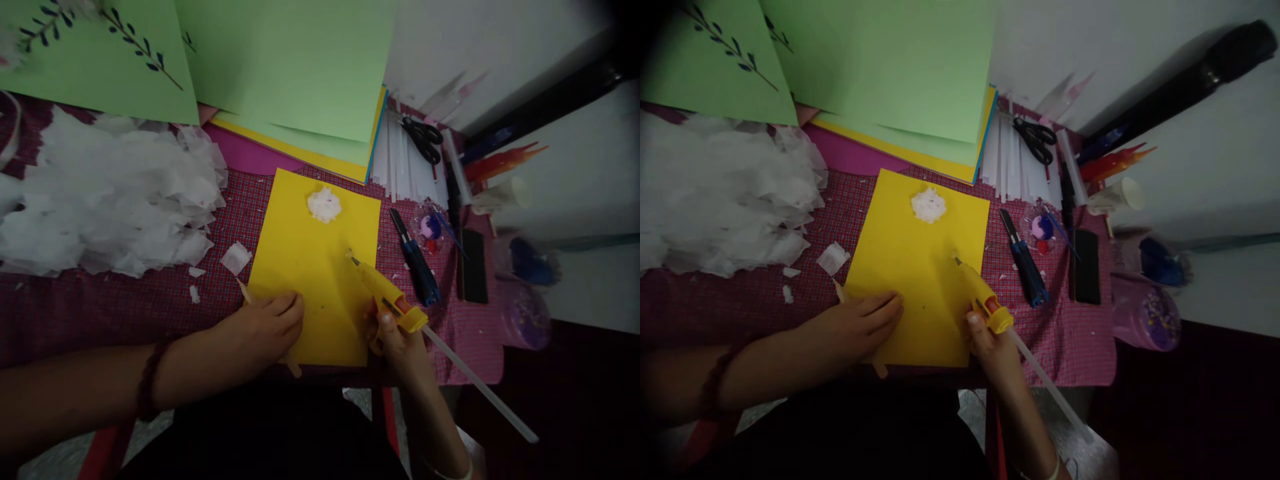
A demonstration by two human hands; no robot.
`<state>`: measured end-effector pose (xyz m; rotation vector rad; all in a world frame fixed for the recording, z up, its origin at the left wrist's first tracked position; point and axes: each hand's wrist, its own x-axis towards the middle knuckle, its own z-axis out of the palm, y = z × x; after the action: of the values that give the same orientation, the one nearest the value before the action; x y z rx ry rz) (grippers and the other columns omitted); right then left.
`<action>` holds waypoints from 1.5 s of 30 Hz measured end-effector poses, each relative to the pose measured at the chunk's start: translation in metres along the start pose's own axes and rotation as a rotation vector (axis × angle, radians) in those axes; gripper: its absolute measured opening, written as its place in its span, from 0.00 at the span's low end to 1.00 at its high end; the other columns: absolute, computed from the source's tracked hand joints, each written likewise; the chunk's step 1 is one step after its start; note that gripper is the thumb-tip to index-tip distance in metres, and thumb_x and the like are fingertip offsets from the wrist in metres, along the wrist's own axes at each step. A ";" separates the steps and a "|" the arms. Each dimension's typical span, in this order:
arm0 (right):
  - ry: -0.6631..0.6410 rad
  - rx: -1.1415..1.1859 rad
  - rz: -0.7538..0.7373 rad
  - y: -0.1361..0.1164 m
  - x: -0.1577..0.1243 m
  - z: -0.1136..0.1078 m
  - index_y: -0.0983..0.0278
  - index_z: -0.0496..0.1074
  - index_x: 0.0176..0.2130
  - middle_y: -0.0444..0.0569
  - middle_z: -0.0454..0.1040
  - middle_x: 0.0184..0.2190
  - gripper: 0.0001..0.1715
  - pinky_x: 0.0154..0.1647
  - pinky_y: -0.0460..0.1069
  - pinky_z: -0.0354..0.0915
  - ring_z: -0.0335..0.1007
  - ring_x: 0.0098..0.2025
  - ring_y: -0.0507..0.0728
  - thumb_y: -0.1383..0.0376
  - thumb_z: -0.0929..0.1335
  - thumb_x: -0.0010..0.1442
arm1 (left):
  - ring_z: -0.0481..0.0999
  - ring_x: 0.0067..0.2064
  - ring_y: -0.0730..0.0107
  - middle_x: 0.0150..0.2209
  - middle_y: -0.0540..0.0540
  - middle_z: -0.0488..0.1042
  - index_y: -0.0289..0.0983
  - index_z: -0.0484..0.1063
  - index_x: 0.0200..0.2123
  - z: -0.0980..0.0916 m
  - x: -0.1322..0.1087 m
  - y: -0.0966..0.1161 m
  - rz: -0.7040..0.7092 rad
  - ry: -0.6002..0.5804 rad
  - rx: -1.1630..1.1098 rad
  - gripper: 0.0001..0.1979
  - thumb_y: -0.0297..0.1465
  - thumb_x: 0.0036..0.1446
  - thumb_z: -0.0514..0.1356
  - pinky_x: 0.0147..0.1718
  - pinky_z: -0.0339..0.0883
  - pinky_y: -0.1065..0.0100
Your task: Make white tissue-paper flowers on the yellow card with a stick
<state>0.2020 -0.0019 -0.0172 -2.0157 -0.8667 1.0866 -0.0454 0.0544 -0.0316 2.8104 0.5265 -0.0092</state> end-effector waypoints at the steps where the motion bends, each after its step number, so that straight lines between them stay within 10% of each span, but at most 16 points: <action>1: 0.007 -0.010 0.009 0.001 0.001 0.000 0.58 0.69 0.35 0.50 0.73 0.28 0.21 0.21 0.52 0.65 0.68 0.24 0.57 0.47 0.69 0.49 | 0.68 0.54 0.58 0.52 0.34 0.71 0.28 0.71 0.49 0.000 0.000 0.000 0.004 0.002 -0.001 0.17 0.29 0.59 0.56 0.53 0.61 0.62; 45: -0.056 -0.009 -0.056 0.005 -0.004 -0.005 0.59 0.70 0.35 0.50 0.74 0.25 0.22 0.20 0.52 0.64 0.68 0.22 0.57 0.44 0.67 0.52 | 0.69 0.53 0.60 0.52 0.36 0.72 0.29 0.72 0.48 -0.004 0.001 -0.002 0.031 0.020 0.049 0.17 0.32 0.60 0.55 0.51 0.63 0.64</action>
<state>0.2057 -0.0091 -0.0175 -1.9643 -0.9528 1.1143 -0.0455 0.0573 -0.0279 2.8686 0.4945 0.0131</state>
